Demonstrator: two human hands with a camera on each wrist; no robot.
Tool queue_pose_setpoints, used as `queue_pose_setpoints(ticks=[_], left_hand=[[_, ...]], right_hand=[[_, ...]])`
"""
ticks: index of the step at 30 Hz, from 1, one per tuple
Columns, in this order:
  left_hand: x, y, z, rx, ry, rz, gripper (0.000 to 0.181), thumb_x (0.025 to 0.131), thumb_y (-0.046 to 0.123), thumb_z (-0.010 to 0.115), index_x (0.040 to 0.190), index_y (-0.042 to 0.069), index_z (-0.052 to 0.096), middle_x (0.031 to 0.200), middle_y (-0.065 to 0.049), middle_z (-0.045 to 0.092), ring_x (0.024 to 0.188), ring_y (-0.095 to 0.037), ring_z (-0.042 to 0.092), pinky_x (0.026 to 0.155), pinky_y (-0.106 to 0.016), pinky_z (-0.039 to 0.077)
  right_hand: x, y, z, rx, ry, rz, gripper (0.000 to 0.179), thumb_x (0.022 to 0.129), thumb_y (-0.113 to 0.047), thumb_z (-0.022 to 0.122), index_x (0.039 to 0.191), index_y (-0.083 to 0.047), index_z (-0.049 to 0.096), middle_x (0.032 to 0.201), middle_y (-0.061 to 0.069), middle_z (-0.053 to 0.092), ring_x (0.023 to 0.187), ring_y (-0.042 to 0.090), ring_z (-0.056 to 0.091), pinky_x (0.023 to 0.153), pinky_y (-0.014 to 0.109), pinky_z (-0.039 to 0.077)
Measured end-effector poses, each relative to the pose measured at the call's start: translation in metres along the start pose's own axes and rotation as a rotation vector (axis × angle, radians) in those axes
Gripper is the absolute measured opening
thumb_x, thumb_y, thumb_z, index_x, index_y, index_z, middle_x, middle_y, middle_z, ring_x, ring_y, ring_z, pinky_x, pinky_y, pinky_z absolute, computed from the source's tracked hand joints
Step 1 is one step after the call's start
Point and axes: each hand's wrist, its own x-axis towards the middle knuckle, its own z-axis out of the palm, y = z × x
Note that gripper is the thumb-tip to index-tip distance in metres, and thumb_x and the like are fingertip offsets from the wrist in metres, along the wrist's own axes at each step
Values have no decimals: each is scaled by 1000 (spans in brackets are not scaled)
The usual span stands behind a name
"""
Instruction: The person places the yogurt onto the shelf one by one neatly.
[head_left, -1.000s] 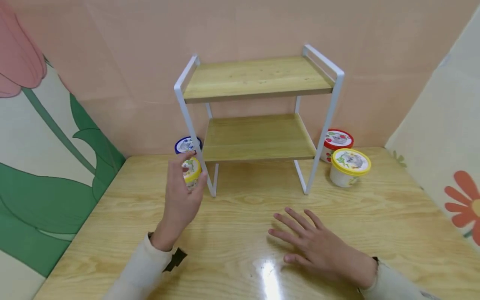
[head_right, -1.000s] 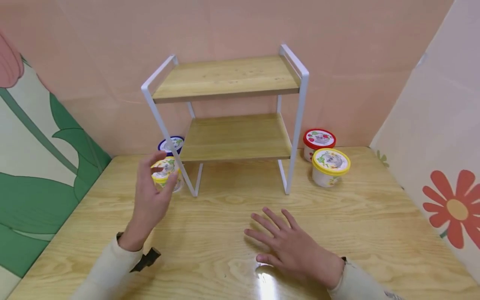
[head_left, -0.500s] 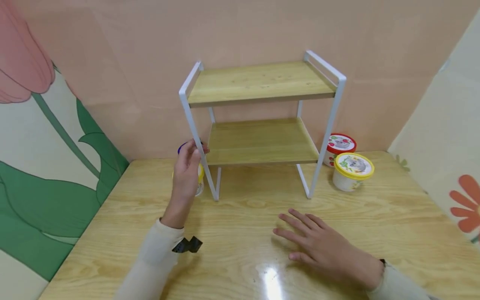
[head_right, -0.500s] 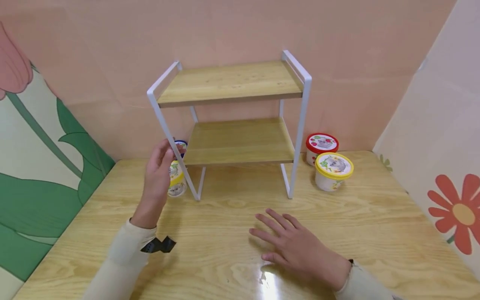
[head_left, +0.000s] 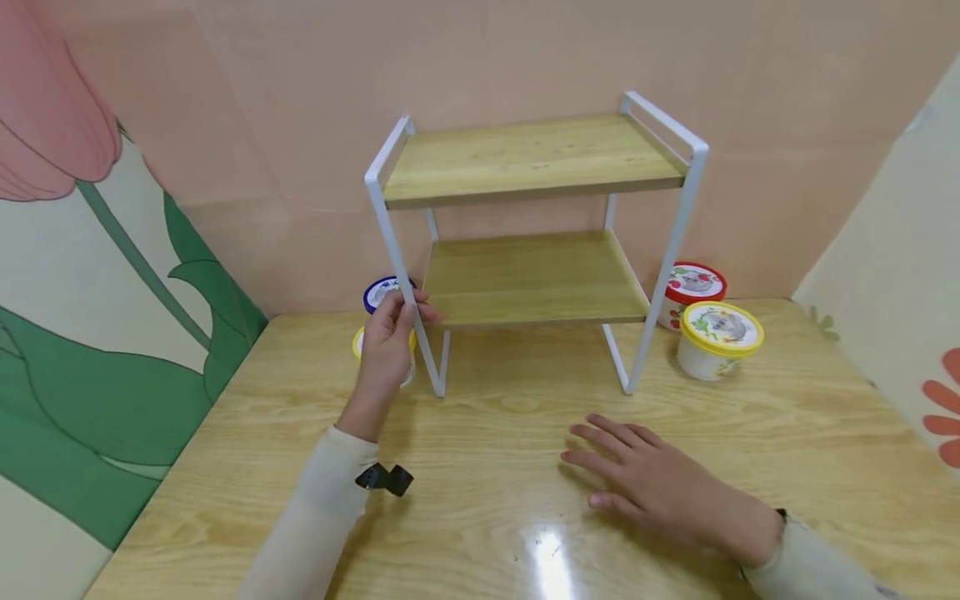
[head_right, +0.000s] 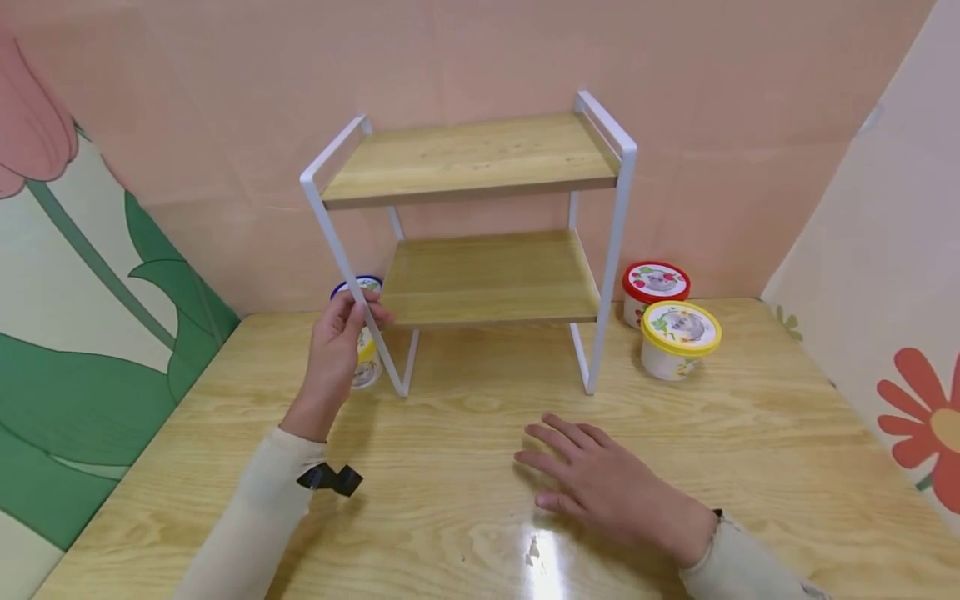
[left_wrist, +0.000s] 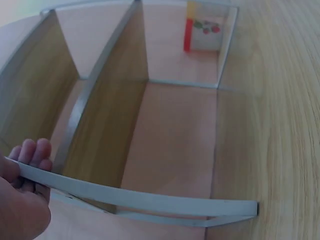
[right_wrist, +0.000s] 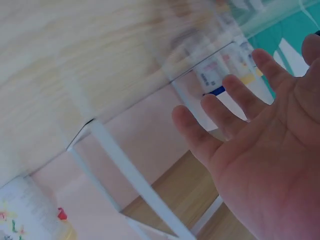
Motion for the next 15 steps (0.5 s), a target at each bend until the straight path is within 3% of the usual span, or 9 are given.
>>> queue_pose_setpoints(ticks=[6, 8, 11, 15], left_hand=[[2, -7, 0, -15, 1, 35, 21, 105, 4, 41, 113, -8, 57, 84, 7, 68, 85, -10, 70, 97, -26, 53], [1, -8, 0, -9, 7, 51, 21, 105, 4, 41, 112, -9, 56, 84, 8, 68, 84, -9, 70, 97, -26, 53], [1, -10, 0, -6, 10, 76, 21, 105, 4, 42, 112, -10, 56, 84, 8, 67, 84, -9, 70, 97, -25, 53], [2, -10, 0, -2, 1, 72, 21, 105, 4, 41, 112, -10, 55, 85, 7, 67, 85, -8, 69, 97, -25, 53]], right_hand=[[-2, 13, -3, 62, -60, 90, 49, 100, -50, 51, 143, -26, 53, 151, 5, 50, 141, 32, 43, 105, 53, 45], [-1, 18, -7, 76, -60, 116, 45, 101, -49, 51, 139, -25, 57, 144, 3, 56, 136, 28, 50, 104, 51, 47], [0, 25, -13, 64, 14, 115, 37, 99, -46, 57, 127, -24, 65, 125, -5, 67, 119, 19, 62, 98, 44, 51], [-2, 37, -24, 30, 205, 66, 25, 94, -39, 65, 112, -23, 72, 102, -13, 72, 96, 10, 68, 87, 36, 53]])
